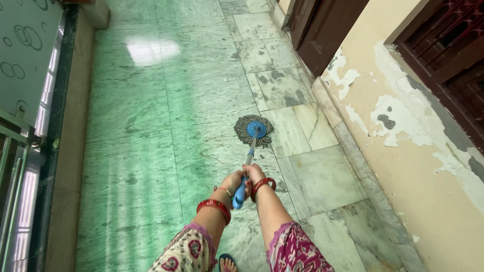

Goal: The person mops the floor of a hallway by moving a blue mop back and forth across the surface while walking backwards.

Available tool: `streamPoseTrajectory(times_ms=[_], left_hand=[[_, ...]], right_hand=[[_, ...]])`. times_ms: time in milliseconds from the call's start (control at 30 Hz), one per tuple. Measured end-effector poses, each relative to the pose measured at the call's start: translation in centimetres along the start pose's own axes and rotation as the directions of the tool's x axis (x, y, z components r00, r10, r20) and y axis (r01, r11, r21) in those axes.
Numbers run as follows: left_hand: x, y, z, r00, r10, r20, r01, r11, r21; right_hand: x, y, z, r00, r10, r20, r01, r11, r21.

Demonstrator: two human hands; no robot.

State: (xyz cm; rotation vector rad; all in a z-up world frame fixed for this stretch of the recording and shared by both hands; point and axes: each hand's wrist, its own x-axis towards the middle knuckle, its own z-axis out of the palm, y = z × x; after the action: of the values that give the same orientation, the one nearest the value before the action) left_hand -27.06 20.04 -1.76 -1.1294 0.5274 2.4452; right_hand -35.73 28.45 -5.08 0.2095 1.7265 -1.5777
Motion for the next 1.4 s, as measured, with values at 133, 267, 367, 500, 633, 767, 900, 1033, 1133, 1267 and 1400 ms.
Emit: streamPoseTrajectory(times_ms=[133,267,367,500,633,767,900,1033,1133,1267,1400], left_hand=[[-3.0,2.2,0.1,0.996,0.082,-0.017,-0.084,0.990,-0.110],[-8.8,1.8,-4.8,0.999,0.030,0.034,-0.019,0.958,-0.288],[-13.4,0.5,-10.3,0.995,0.093,0.021,-0.079,0.928,-0.364],[-19.1,0.3,-17.4,0.979,0.185,-0.084,-0.203,0.880,-0.430],[-24.9,-0.4,-24.9,0.951,0.270,-0.152,-0.309,0.801,-0.512],[-31.1,-2.3,-32.1,0.907,0.348,-0.238,-0.420,0.712,-0.562],[-36.3,-4.0,-37.6,0.865,0.405,-0.297,-0.497,0.608,-0.619],[-38.6,-4.9,-41.1,0.817,0.469,-0.336,-0.563,0.522,-0.641],[-39.1,-5.5,-42.2,0.821,0.419,-0.387,-0.561,0.472,-0.679],[-39.9,-4.9,-40.7,0.764,0.501,-0.406,-0.644,0.557,-0.524],[-42.5,-3.0,-35.9,0.754,0.603,-0.259,-0.656,0.701,-0.280]], right_hand=[[-1.6,-3.5,2.3,0.932,0.337,0.131,-0.355,0.920,0.165],[-3.3,-0.6,8.5,0.932,0.331,0.146,-0.340,0.939,0.042],[-5.7,2.1,14.1,0.932,0.285,0.224,-0.270,0.958,-0.094],[-9.8,4.5,22.6,0.914,0.275,0.297,-0.238,0.959,-0.155],[-15.4,6.4,31.5,0.896,0.314,0.314,-0.200,0.917,-0.345],[-20.2,9.9,39.6,0.836,0.364,0.410,-0.168,0.882,-0.441],[-22.9,13.8,46.5,0.792,0.397,0.465,-0.158,0.867,-0.472],[-24.9,16.8,49.9,0.715,0.407,0.568,-0.140,0.880,-0.454],[-25.0,18.3,50.6,0.610,0.440,0.658,-0.261,0.897,-0.358],[-22.9,19.7,51.3,0.621,0.321,0.715,-0.136,0.943,-0.305],[-22.7,16.9,47.5,0.684,0.232,0.692,-0.202,0.971,-0.126]])
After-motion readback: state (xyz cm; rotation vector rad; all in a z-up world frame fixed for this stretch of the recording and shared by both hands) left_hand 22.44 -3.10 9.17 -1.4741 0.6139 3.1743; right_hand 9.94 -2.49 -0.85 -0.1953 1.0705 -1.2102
